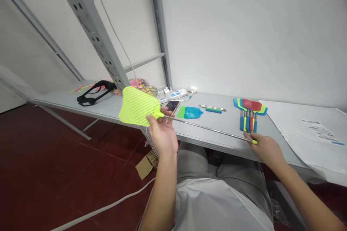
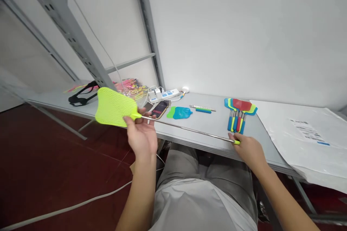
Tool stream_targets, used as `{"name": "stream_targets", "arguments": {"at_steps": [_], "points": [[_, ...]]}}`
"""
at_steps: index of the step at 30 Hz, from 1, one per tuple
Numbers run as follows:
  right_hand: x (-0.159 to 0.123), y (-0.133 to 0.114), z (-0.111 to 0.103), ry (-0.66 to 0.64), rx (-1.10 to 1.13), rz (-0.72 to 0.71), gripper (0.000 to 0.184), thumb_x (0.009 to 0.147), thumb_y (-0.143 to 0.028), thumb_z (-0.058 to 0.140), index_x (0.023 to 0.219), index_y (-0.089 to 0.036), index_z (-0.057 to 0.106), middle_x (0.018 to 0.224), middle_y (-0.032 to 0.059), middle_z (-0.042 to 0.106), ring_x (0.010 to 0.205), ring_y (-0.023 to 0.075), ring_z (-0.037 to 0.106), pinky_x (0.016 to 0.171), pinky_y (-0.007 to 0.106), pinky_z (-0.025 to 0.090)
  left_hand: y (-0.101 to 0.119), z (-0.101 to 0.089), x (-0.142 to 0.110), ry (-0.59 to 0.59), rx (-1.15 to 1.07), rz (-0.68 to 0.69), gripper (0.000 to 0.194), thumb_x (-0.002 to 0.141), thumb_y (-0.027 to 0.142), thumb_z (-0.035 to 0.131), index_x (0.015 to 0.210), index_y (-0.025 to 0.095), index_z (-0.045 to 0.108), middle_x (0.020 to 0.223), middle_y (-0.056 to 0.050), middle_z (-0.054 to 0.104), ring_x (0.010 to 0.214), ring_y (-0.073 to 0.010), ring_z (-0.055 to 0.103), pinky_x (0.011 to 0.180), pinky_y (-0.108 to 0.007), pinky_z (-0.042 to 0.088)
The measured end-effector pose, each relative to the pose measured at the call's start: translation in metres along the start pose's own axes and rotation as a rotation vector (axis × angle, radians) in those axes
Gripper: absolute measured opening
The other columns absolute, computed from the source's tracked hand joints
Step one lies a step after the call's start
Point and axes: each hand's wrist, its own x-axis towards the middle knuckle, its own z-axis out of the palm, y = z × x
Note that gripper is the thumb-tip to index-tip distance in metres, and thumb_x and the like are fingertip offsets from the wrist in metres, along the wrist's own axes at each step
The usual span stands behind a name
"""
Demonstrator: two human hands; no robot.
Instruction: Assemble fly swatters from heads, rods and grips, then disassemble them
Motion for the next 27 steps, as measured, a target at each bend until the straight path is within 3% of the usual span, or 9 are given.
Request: {"name": "stream_targets", "arguments": {"at_steps": [4, 7, 11, 14, 17, 19, 23, 27], "points": [[0.012, -0.047, -0.012, 0.024, -0.03, -0.057, 0.038, 0.094, -0.046, 0.042, 0.074, -0.022, 0.063, 0.053, 0.0052, 0.058, 0.047, 0.0184, 0.049, 0.049, 0.029, 0.018, -0.05, 0.01, -0.046, -0.242, 0.164, -0.225, 0.041, 0.092, 0.052, 0.052, 0.097, 0.015, 0.069, 0.112, -0.014, 0.069, 0.102, -0.0235, 0.066, 0.081, -0.033, 0.051], [0.027, -0.084, -0.022, 0.047, -0.033, -0.056, 0.038, 0.094, -0.046, 0.044, 0.072, -0.021, 0.063, 0.051, 0.0051, 0.057, 0.045, 0.0173, 0.049, 0.049, 0.029, 0.016, -0.082, 0.009, -0.07, -0.281, 0.227, -0.313, 0.047, 0.093, 0.054, 0.049, 0.101, 0.013, 0.071, 0.116, -0.017, 0.069, 0.107, -0.0259, 0.064, 0.079, -0.032, 0.052], [0.046, -0.107, -0.033, 0.077, 0.02, -0.075, 0.04, 0.095, -0.048, 0.043, 0.074, -0.021, 0.065, 0.057, 0.0069, 0.062, 0.052, 0.019, 0.055, 0.051, 0.028, 0.02, -0.086, 0.001, -0.063, -0.27, 0.223, -0.322, 0.048, 0.094, 0.055, 0.046, 0.105, 0.015, 0.07, 0.119, -0.016, 0.068, 0.107, -0.0236, 0.064, 0.077, -0.029, 0.051], [0.041, -0.111, -0.036, 0.076, 0.113, -0.133, 0.031, 0.093, -0.048, 0.049, 0.09, -0.022, 0.066, 0.069, 0.0048, 0.068, 0.062, 0.0193, 0.061, 0.054, 0.027, 0.03, -0.074, -0.004, -0.044, -0.287, 0.218, -0.334, 0.047, 0.092, 0.055, 0.05, 0.103, 0.014, 0.069, 0.109, -0.014, 0.071, 0.094, -0.0203, 0.067, 0.078, -0.03, 0.05], [0.016, -0.115, -0.033, 0.062, 0.269, -0.227, 0.027, 0.097, -0.039, 0.045, 0.112, -0.026, 0.063, 0.093, 0.003, 0.071, 0.077, 0.016, 0.065, 0.067, 0.025, 0.043, -0.068, -0.005, -0.034, -0.286, 0.241, -0.338, 0.043, 0.09, 0.054, 0.054, 0.099, 0.015, 0.068, 0.096, -0.01, 0.073, 0.082, -0.0159, 0.067, 0.079, -0.029, 0.05], [-0.002, -0.116, -0.028, 0.036, 0.58, -0.243, 0.031, 0.099, -0.033, 0.04, 0.122, -0.025, 0.059, 0.101, 0.0062, 0.07, 0.086, 0.0186, 0.065, 0.075, 0.028, 0.047, -0.073, -0.002, -0.036, -0.319, 0.281, -0.347, 0.042, 0.09, 0.056, 0.053, 0.099, 0.017, 0.067, 0.095, -0.007, 0.072, 0.083, -0.0145, 0.065, 0.078, -0.027, 0.049], [-0.015, -0.107, -0.011, 0.069, 0.838, 0.028, 0.035, 0.099, -0.035, 0.036, 0.129, -0.025, 0.05, 0.099, 0.0072, 0.068, 0.077, 0.0204, 0.065, 0.064, 0.03, 0.048, -0.102, 0.013, -0.057, -0.592, 0.441, -0.477, 0.037, 0.088, 0.052, 0.058, 0.098, 0.018, 0.067, 0.098, -0.007, 0.07, 0.087, -0.0175, 0.064, 0.073, -0.027, 0.049], [0.003, -0.077, -0.002, 0.135, 0.867, 0.23, 0.038, 0.097, -0.035, 0.039, 0.133, -0.023, 0.043, 0.104, 0.0093, 0.067, 0.064, 0.0184, 0.063, 0.054, 0.029, 0.046, -0.155, 0.04, -0.065, -0.892, 0.62, -0.589, 0.041, 0.091, 0.052, 0.053, 0.085, 0.015, 0.068, 0.081, -0.006, 0.068, 0.078, -0.0201, 0.063, 0.07, -0.03, 0.05]]}}
